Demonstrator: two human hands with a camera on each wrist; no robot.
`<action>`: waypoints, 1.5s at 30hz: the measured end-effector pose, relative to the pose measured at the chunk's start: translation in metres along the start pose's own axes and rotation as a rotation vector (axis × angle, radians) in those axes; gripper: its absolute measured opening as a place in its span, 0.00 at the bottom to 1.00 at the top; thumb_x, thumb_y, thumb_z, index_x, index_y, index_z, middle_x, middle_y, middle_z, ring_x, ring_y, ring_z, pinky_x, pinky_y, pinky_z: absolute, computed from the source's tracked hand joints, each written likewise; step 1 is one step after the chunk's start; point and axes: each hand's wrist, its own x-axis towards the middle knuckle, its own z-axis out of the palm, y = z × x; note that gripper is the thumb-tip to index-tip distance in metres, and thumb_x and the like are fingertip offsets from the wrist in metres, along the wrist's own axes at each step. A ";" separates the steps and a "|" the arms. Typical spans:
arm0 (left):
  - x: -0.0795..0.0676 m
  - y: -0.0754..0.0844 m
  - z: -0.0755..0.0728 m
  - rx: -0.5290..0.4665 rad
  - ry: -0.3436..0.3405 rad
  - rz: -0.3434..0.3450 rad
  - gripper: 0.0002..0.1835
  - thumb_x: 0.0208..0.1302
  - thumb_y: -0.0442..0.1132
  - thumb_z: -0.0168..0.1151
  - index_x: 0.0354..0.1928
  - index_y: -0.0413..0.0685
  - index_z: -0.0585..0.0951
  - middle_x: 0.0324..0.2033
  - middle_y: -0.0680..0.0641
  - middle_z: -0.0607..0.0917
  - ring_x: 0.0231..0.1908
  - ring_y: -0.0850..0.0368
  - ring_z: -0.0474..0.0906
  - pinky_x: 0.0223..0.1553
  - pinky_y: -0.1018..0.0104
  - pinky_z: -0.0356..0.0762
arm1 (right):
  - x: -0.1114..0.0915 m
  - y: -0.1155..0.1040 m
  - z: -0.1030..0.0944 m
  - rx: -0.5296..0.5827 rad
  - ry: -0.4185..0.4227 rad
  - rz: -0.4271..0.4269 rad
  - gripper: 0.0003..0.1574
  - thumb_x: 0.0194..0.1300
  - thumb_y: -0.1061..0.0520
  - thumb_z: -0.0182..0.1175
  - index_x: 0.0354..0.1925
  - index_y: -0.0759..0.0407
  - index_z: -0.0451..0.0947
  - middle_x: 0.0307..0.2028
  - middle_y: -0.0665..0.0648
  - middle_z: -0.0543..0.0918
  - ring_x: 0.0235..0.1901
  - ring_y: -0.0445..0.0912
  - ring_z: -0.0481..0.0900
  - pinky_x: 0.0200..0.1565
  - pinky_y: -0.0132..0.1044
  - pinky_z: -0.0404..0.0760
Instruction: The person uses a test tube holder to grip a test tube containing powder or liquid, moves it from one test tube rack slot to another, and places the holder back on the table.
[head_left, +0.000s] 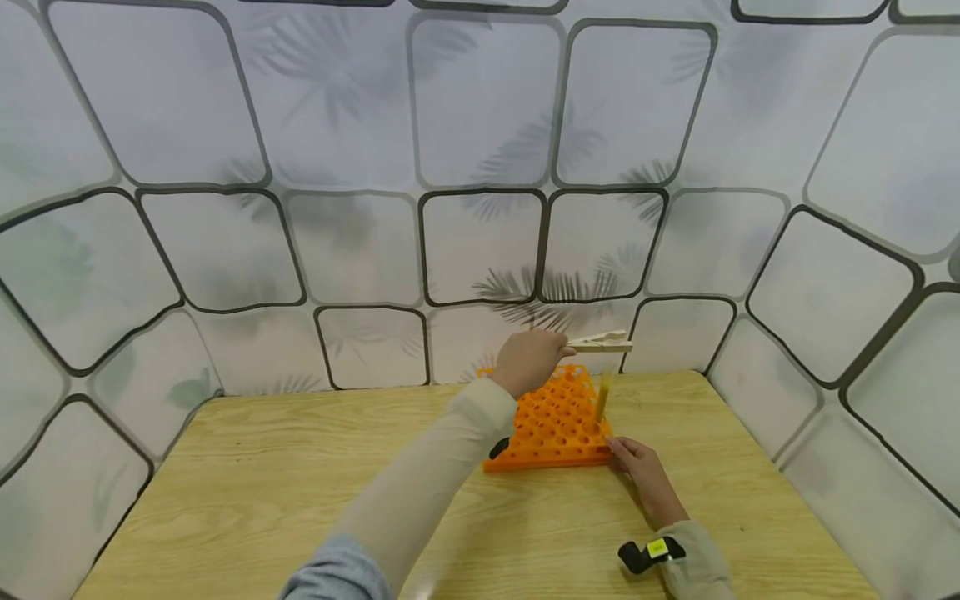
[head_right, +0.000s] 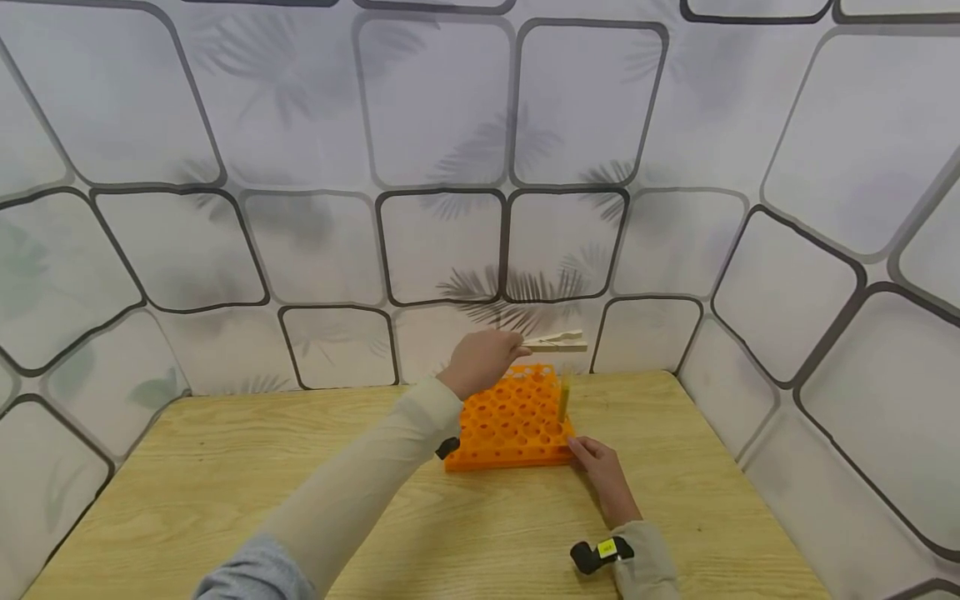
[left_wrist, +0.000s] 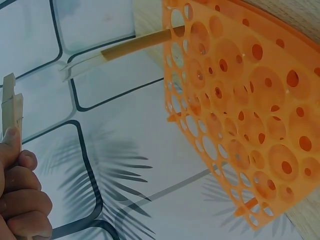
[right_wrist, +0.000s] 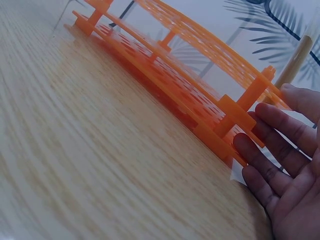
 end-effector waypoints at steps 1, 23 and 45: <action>0.001 0.000 0.000 0.001 -0.005 -0.002 0.21 0.74 0.51 0.40 0.25 0.53 0.74 0.15 0.53 0.73 0.14 0.62 0.66 0.16 0.71 0.59 | 0.001 0.000 0.000 0.003 0.002 -0.001 0.28 0.68 0.42 0.54 0.48 0.65 0.76 0.36 0.42 0.78 0.37 0.34 0.76 0.43 0.28 0.76; 0.005 0.000 0.011 0.047 -0.010 0.010 0.22 0.76 0.49 0.37 0.30 0.53 0.79 0.16 0.53 0.76 0.12 0.63 0.64 0.15 0.72 0.57 | 0.003 -0.001 0.000 0.014 0.010 -0.009 0.26 0.68 0.43 0.54 0.45 0.65 0.77 0.35 0.43 0.78 0.36 0.34 0.77 0.43 0.29 0.77; 0.001 0.002 0.023 0.025 0.007 0.023 0.20 0.72 0.53 0.42 0.26 0.53 0.75 0.13 0.54 0.70 0.11 0.64 0.63 0.14 0.74 0.59 | 0.001 0.002 0.001 0.012 0.008 -0.010 0.28 0.67 0.42 0.54 0.47 0.67 0.77 0.36 0.44 0.78 0.37 0.34 0.77 0.44 0.28 0.76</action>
